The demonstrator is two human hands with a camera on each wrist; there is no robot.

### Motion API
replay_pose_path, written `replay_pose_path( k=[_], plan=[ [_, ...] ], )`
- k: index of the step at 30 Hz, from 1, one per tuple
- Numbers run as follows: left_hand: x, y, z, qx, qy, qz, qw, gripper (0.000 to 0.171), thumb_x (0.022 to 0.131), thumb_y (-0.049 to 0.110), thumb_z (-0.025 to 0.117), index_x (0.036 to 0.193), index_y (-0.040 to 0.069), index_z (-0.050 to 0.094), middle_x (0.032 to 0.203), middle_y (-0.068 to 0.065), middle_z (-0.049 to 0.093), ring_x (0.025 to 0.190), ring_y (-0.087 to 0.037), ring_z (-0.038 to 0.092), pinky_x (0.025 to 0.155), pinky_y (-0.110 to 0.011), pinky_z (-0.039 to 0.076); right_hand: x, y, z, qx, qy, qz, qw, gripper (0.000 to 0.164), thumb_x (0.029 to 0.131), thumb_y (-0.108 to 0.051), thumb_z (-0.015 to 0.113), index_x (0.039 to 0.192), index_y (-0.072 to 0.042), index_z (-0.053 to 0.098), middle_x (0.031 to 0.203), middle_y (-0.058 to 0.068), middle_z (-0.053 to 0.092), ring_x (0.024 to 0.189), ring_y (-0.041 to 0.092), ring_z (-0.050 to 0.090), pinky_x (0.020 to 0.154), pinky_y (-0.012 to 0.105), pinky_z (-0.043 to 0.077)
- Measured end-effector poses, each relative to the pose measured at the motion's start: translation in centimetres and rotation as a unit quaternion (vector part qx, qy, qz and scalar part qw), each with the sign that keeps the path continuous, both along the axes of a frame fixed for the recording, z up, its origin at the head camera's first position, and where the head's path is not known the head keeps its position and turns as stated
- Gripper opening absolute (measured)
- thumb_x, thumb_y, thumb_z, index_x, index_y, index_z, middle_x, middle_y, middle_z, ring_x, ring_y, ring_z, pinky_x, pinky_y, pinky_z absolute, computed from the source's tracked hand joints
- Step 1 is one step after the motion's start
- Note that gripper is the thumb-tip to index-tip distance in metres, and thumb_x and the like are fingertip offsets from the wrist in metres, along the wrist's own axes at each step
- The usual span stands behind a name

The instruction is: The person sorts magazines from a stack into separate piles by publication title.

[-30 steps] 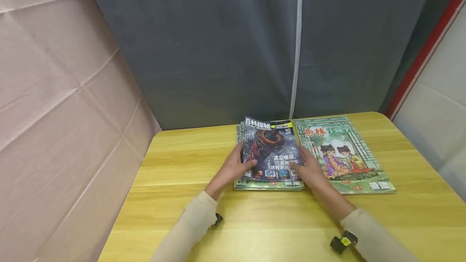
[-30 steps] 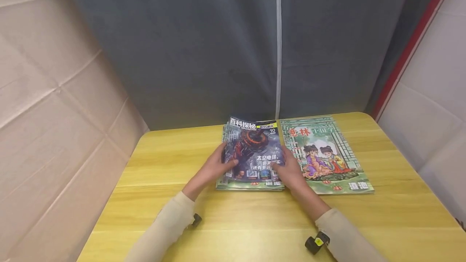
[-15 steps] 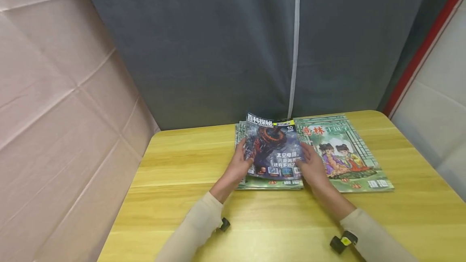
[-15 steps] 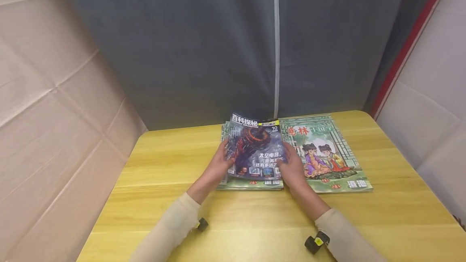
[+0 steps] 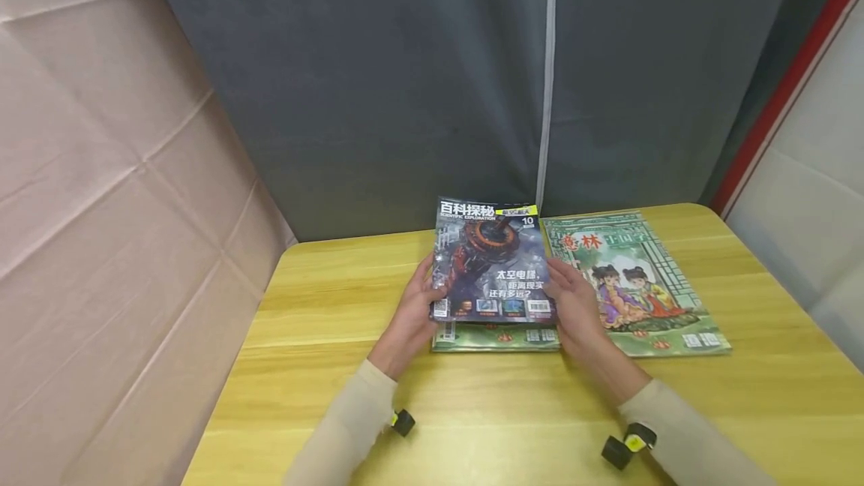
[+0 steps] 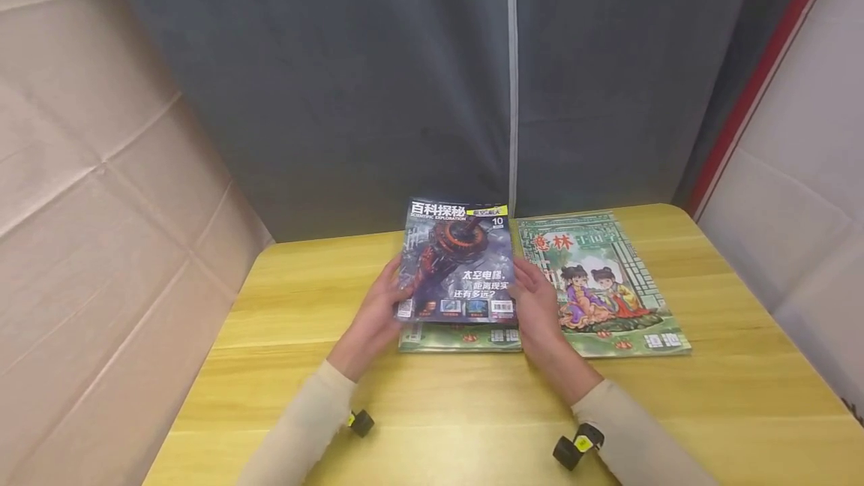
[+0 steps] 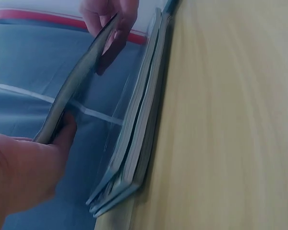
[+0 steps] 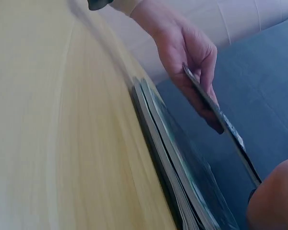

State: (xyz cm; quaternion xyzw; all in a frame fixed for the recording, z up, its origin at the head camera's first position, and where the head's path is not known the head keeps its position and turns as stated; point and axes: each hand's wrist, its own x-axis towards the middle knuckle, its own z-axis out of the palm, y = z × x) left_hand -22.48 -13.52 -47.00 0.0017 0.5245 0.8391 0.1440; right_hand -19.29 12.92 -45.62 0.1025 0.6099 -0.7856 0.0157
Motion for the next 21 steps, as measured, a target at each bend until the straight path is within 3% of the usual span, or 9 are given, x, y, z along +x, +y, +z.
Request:
replay_pose_path(
  k=[7, 10, 11, 13, 14, 16, 17, 18, 21],
  plan=[
    [-0.3, -3.4, 0.4, 0.006, 0.005, 0.029, 0.9995, 0.077, 0.100, -0.013, 0.037, 0.167, 0.026, 0.029, 0.166, -0.012, 0.043, 0.128, -0.022, 0.067, 0.105, -0.038, 0.060, -0.2, -3.3, -0.6, -0.049, -0.010, 0.023, 0.998, 0.066, 0.105, 0.005, 0.043, 0.167, -0.010, 0.029, 0.176, 0.012, 0.025, 0.164, 0.024, 0.024, 0.135, 0.037, 0.021],
    [-0.2, -5.1, 0.2, -0.007, 0.002, 0.043, 0.9990, 0.078, 0.100, -0.013, 0.037, 0.168, 0.024, 0.028, 0.165, -0.014, 0.044, 0.124, -0.020, 0.069, 0.102, -0.035, 0.062, -0.1, -4.9, -1.1, -0.042, -0.020, 0.040, 0.998, 0.066, 0.105, 0.003, 0.045, 0.167, -0.016, 0.031, 0.176, 0.008, 0.025, 0.163, 0.023, 0.027, 0.128, 0.027, 0.034],
    [-0.1, -5.7, 0.1, -0.018, 0.001, 0.047, 0.9987, 0.078, 0.100, -0.013, 0.037, 0.168, 0.024, 0.027, 0.165, -0.015, 0.044, 0.121, -0.018, 0.070, 0.100, -0.034, 0.062, 0.0, -5.4, -1.2, -0.035, -0.023, 0.048, 0.998, 0.066, 0.106, 0.001, 0.045, 0.167, -0.018, 0.031, 0.177, 0.006, 0.025, 0.162, 0.022, 0.029, 0.122, 0.020, 0.039],
    [0.0, -6.7, 0.0, -0.037, -0.003, 0.059, 0.9976, 0.078, 0.100, -0.013, 0.038, 0.168, 0.022, 0.026, 0.164, -0.016, 0.044, 0.116, -0.016, 0.071, 0.095, -0.031, 0.064, 0.1, -6.3, -1.3, -0.023, -0.029, 0.059, 0.998, 0.065, 0.106, -0.001, 0.046, 0.167, -0.022, 0.033, 0.176, 0.004, 0.026, 0.159, 0.022, 0.036, 0.097, 0.011, 0.051],
    [0.1, -7.2, -0.1, -0.050, -0.005, 0.065, 0.9967, 0.077, 0.100, -0.012, 0.038, 0.168, 0.022, 0.026, 0.163, -0.016, 0.044, 0.113, -0.015, 0.071, 0.093, -0.029, 0.064, 0.1, -6.7, -1.3, -0.020, -0.031, 0.061, 0.997, 0.065, 0.106, -0.002, 0.047, 0.166, -0.023, 0.034, 0.176, 0.003, 0.028, 0.155, 0.023, 0.041, 0.081, 0.008, 0.051],
    [0.1, -8.2, -0.1, -0.069, -0.009, 0.072, 0.9950, 0.077, 0.100, -0.011, 0.039, 0.169, 0.021, 0.025, 0.163, -0.017, 0.044, 0.109, -0.012, 0.072, 0.089, -0.027, 0.063, 0.1, -7.6, -1.3, -0.022, -0.032, 0.064, 0.997, 0.065, 0.105, -0.001, 0.049, 0.165, -0.025, 0.038, 0.175, 0.004, 0.030, 0.150, 0.024, 0.048, 0.068, 0.010, 0.050],
    [0.2, -8.6, 0.0, -0.078, -0.012, 0.073, 0.9942, 0.076, 0.101, -0.010, 0.039, 0.169, 0.021, 0.025, 0.163, -0.017, 0.044, 0.108, -0.011, 0.071, 0.088, -0.026, 0.063, 0.1, -8.0, -1.4, -0.024, -0.034, 0.062, 0.997, 0.065, 0.104, 0.000, 0.051, 0.164, -0.025, 0.040, 0.174, 0.004, 0.033, 0.145, 0.025, 0.053, 0.058, 0.012, 0.044],
    [0.2, -9.1, 0.0, -0.081, -0.016, 0.074, 0.9938, 0.076, 0.101, -0.010, 0.038, 0.169, 0.021, 0.024, 0.164, -0.017, 0.043, 0.109, -0.010, 0.071, 0.088, -0.025, 0.062, 0.0, -8.4, -1.5, -0.028, -0.034, 0.062, 0.997, 0.066, 0.103, 0.001, 0.052, 0.163, -0.025, 0.041, 0.173, 0.005, 0.034, 0.142, 0.026, 0.055, 0.055, 0.014, 0.040],
    [0.4, -10.4, 0.2, -0.095, -0.028, 0.074, 0.9923, 0.075, 0.102, -0.009, 0.036, 0.170, 0.019, 0.019, 0.166, -0.016, 0.040, 0.110, -0.007, 0.069, 0.090, -0.022, 0.060, -0.2, -9.5, -1.7, -0.041, -0.041, 0.069, 0.996, 0.069, 0.099, 0.006, 0.055, 0.161, -0.024, 0.046, 0.171, 0.007, 0.039, 0.142, 0.029, 0.058, 0.056, 0.016, 0.047]
  ],
)
